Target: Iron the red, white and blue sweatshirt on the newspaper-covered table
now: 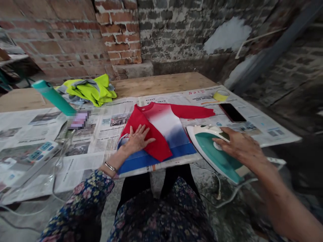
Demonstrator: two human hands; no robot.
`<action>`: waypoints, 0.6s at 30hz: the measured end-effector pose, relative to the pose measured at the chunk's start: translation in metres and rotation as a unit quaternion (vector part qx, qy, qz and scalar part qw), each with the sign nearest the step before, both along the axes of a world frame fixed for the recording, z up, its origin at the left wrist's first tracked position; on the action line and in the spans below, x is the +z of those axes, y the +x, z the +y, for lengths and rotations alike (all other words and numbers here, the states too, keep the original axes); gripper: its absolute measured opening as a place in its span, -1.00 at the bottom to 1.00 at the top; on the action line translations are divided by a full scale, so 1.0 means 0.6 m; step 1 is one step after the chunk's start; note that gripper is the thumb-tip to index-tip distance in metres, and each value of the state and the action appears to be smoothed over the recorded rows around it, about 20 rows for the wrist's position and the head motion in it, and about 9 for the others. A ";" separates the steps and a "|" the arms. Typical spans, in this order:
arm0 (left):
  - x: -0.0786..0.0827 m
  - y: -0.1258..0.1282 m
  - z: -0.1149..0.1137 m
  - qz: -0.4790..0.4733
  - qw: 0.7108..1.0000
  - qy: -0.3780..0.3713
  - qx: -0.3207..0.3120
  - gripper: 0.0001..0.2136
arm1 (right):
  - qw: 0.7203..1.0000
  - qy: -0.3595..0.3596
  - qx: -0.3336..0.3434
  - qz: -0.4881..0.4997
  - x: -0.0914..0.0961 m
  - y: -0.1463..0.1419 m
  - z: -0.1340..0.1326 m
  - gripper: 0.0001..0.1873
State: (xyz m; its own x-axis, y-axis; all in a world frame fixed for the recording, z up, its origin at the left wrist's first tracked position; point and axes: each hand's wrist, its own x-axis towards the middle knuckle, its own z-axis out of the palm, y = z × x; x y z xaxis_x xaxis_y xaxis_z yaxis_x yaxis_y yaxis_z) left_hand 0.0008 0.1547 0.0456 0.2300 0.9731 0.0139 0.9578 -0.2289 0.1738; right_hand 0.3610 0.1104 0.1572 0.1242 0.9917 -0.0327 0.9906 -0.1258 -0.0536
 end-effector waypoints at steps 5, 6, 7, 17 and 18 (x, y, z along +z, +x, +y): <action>-0.043 0.058 -0.092 -0.068 0.985 0.059 -0.147 -0.38 | 0.999 0.035 0.024 -0.020 0.056 -0.048 0.013 -0.44; -0.051 0.065 -0.108 -0.078 0.980 0.077 -0.168 -0.38 | 0.998 0.044 0.039 -0.009 0.068 -0.062 0.021 -0.43; -0.058 0.071 -0.122 -0.085 0.975 0.096 -0.179 -0.38 | 0.997 0.051 0.061 0.004 0.078 -0.076 0.031 -0.43; -0.070 0.065 -0.202 -0.183 0.947 0.185 -0.188 -0.60 | 0.945 0.058 0.308 0.090 0.080 -0.257 0.182 -0.45; -0.062 0.058 -0.207 -0.214 0.944 0.181 -0.175 -0.64 | 0.943 0.053 0.315 0.090 0.078 -0.274 0.193 -0.44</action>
State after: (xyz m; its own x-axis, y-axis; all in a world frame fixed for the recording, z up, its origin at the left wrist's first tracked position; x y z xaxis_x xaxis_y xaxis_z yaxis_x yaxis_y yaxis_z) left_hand 0.0356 0.0307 0.0084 0.4351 0.7518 0.4955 0.6722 -0.6373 0.3768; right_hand 0.1966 0.2261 0.2040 -0.4899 0.8653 0.1061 0.8403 0.5012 -0.2066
